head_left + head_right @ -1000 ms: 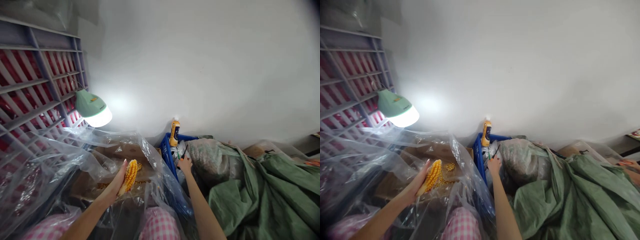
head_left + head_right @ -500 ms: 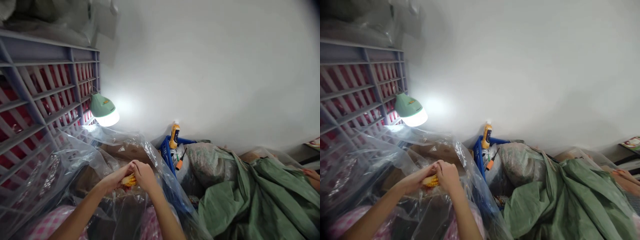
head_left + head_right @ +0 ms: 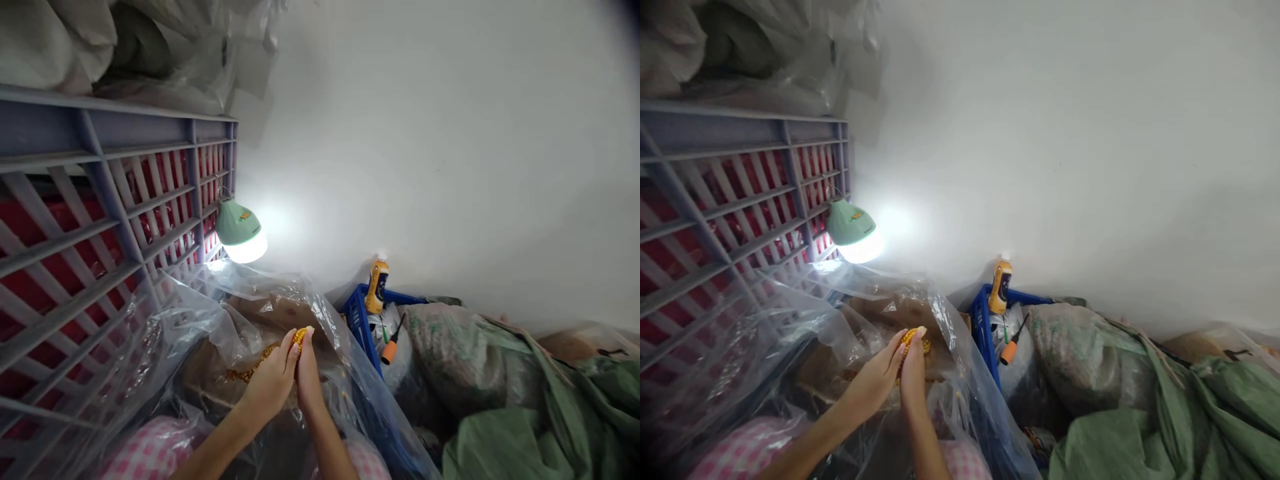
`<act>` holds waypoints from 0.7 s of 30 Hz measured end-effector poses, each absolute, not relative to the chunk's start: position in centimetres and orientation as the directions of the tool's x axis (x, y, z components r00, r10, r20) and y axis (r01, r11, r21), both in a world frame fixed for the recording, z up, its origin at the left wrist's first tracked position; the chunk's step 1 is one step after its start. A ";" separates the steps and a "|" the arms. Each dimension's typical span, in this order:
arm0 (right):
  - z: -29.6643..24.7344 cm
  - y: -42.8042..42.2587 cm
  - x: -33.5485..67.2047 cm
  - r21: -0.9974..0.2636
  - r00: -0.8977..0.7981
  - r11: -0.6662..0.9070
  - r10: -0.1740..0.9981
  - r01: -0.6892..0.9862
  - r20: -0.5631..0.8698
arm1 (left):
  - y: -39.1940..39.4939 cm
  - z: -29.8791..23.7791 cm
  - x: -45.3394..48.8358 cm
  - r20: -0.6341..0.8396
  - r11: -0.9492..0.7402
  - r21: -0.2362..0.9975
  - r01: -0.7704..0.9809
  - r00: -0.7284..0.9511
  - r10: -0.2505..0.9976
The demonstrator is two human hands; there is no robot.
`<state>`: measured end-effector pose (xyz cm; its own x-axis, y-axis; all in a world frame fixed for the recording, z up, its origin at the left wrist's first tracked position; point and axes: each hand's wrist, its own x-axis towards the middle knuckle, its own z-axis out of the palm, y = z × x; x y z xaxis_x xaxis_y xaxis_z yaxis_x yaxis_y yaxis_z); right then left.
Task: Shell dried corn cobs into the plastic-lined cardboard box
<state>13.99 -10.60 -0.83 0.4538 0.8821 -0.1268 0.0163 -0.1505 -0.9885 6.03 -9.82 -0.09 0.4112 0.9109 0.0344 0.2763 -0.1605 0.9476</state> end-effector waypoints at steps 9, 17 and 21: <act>1.9 -11.2 14.3 -0.932 0.361 -0.187 0.930 0.309 -0.067 | -9.2 1.0 6.4 0.001 -0.053 0.983 0.176 0.285 0.958; 2.1 -11.8 14.8 -0.915 0.276 -0.190 0.957 0.356 -0.091 | -8.5 0.6 5.8 -0.073 0.051 0.995 0.090 0.274 0.959; 2.1 -11.8 14.9 -0.907 0.302 -0.204 0.949 0.369 -0.090 | -8.4 0.2 6.3 -0.150 0.157 0.988 -0.002 0.283 0.947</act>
<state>14.93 -11.78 2.07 0.3023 0.9489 -0.0904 0.3692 -0.2040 -0.9067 6.31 -8.39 0.24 0.2832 0.9472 -0.1504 -0.0017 0.1573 0.9875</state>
